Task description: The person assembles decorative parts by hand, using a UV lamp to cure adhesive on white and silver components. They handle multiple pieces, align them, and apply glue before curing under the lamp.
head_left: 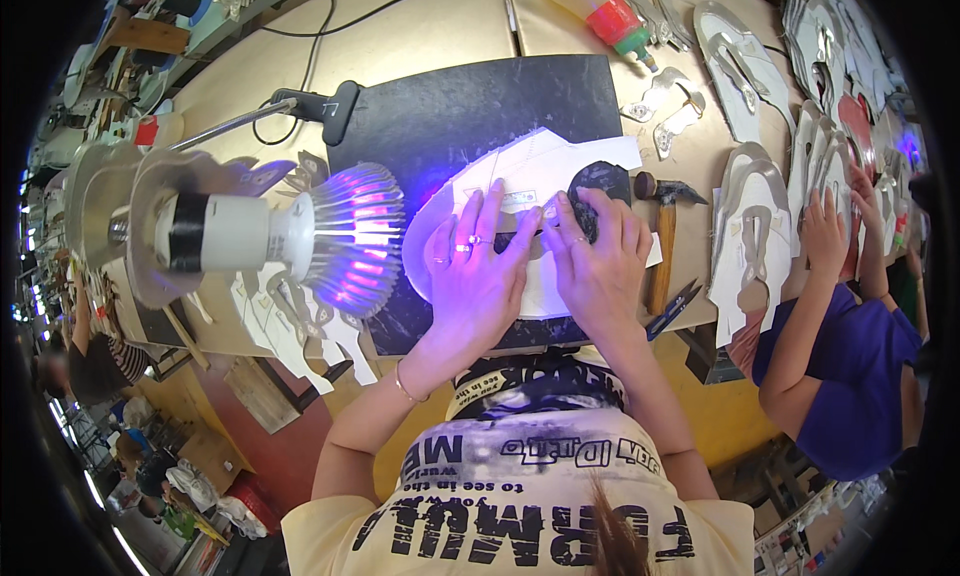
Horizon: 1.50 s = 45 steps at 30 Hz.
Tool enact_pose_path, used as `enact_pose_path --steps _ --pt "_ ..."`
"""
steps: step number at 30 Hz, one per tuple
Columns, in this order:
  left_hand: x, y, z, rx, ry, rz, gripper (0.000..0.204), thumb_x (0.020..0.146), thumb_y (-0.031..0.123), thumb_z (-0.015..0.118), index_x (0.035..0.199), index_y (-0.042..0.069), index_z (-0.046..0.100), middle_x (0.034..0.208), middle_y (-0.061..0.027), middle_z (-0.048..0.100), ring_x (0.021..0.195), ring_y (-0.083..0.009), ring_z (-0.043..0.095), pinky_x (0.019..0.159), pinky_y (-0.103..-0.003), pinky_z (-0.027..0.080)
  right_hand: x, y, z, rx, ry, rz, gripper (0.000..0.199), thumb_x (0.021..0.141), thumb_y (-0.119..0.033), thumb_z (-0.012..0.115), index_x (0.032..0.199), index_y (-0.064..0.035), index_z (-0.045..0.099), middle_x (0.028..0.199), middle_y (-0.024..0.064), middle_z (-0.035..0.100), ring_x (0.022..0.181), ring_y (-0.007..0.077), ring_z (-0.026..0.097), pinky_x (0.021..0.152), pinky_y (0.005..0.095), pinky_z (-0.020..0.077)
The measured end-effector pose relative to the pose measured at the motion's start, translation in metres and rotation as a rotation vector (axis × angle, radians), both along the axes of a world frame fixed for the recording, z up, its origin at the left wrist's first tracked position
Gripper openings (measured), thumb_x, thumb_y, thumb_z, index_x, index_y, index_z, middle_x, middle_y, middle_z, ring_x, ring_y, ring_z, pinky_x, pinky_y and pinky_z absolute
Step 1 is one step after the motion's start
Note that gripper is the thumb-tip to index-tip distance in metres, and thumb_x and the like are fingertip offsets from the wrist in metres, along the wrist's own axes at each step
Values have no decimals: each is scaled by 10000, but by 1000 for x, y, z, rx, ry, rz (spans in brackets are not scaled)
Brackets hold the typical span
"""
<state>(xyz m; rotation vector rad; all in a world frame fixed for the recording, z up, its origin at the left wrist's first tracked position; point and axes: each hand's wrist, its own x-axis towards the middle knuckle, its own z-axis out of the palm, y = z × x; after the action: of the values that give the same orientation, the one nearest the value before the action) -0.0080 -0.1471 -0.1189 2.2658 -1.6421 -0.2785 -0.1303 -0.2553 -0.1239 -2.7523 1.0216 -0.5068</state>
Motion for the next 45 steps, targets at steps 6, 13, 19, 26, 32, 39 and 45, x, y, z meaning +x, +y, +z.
enact_pose_path --steps 6,13,19,26,32,39,45 --pt "7 9 -11 -122 61 -1 527 859 212 674 1369 218 542 1512 -191 369 1364 -338 396 1070 -486 292 -13 5 4 13 72 59 484 835 -228 695 1311 -192 615 1213 85 551 1123 287 507 989 454 343" --pt "-1 7 -15 -90 30 27 565 885 190 643 1429 197 492 1507 -195 356 1390 -345 357 1103 -504 244 3 7 5 -41 102 110 425 848 -223 674 1243 -78 621 1241 119 543 1216 276 491 1032 466 356" --pt "-1 6 -13 -126 73 50 575 875 186 634 1431 195 487 1462 -185 401 1385 -345 359 1105 -505 236 -4 -4 5 117 41 245 421 895 -231 614 1261 -23 592 1284 124 556 1276 277 473 1073 481 357" --pt "1 8 -14 -107 56 19 565 894 227 636 1432 171 473 1477 -179 385 1391 -360 346 1114 -514 237 -5 7 7 -16 207 209 455 933 -299 568 1319 -59 572 1368 92 524 1313 268 446 1127 486 267" --pt "5 25 -7 -149 125 25 623 908 283 632 1463 109 408 1491 -197 365 1407 -393 307 1125 -542 209 -3 8 16 4 184 214 386 952 -314 547 1301 -158 608 1341 85 528 1299 268 449 1127 537 234" --pt "-10 59 10 -127 59 438 771 854 253 703 1464 -41 335 1437 -306 348 1327 -424 359 1104 -509 263 -27 -17 25 199 -38 73 373 908 -280 655 1247 -124 645 1270 144 544 1204 309 506 1076 482 307" --pt "17 46 -1 -233 333 417 628 872 118 671 1436 28 410 1288 -248 461 1210 -400 462 1031 -462 378 -69 -29 11 216 39 -404 479 884 -289 708 1247 2 592 1084 198 586 1054 337 566 880 400 454"
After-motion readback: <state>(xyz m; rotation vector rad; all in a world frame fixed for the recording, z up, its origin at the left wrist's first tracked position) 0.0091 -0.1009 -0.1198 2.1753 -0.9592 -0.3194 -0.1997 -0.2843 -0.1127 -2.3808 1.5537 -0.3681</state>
